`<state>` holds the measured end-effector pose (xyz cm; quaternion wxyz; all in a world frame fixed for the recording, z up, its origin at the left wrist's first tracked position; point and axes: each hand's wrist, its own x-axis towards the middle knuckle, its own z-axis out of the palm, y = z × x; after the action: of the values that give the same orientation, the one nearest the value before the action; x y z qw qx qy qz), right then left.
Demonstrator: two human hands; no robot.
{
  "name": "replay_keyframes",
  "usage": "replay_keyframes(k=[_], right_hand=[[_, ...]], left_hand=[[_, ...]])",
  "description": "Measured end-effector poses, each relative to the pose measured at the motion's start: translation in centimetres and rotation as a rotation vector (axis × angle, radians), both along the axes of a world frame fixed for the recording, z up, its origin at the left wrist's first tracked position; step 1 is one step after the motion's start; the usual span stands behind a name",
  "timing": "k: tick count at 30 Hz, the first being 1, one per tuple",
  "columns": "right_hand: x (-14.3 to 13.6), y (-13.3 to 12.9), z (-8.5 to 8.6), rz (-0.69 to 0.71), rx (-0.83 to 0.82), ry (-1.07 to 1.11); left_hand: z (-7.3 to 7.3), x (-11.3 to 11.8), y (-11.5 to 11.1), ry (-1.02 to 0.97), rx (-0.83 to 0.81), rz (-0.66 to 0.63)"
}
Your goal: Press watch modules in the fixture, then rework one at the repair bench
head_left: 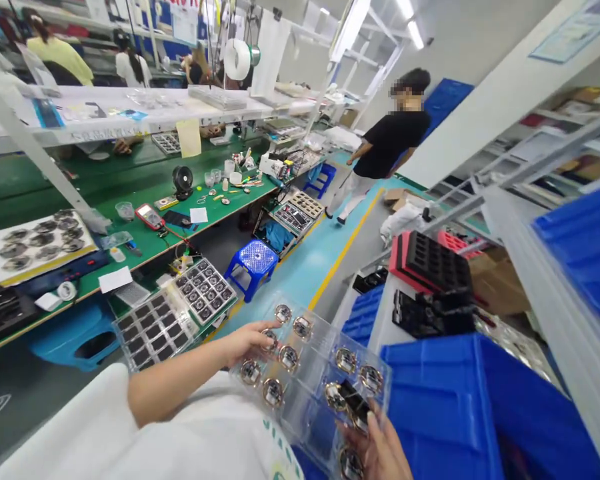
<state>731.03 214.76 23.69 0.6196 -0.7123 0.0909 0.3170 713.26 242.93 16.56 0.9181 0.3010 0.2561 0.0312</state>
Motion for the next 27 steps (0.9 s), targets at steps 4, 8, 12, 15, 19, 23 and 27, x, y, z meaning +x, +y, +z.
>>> replay_keyframes(k=[4, 8, 12, 15, 19, 23, 27], right_hand=[[10.3, 5.6, -0.5, 0.108, -0.013, 0.012], [19.9, 13.9, -2.6, 0.265, -0.006, 0.019], [29.1, 26.2, -4.3, 0.504, -0.030, 0.004], [34.4, 36.7, -6.0, 0.764, -0.048, 0.008], [36.6, 49.6, -9.8, 1.079, -0.117, 0.098], [31.8, 58.0, -15.8, 1.349, -0.156, 0.205], [22.9, 61.9, -23.1, 1.549, -0.212, 0.305]], left_hand=[[0.3, 7.8, 5.3, -0.040, 0.043, 0.042], [-1.5, 13.0, 9.9, -0.013, 0.085, 0.198], [-4.8, 17.6, 14.5, 0.072, 0.092, 0.498], [-7.3, 20.1, 17.3, 0.190, 0.052, 0.735], [-10.4, 20.9, 18.8, 0.385, -0.049, 1.006], [-14.0, 18.4, 18.4, 0.625, -0.180, 1.226], [-18.4, 13.4, 17.7, 0.883, -0.308, 1.381]])
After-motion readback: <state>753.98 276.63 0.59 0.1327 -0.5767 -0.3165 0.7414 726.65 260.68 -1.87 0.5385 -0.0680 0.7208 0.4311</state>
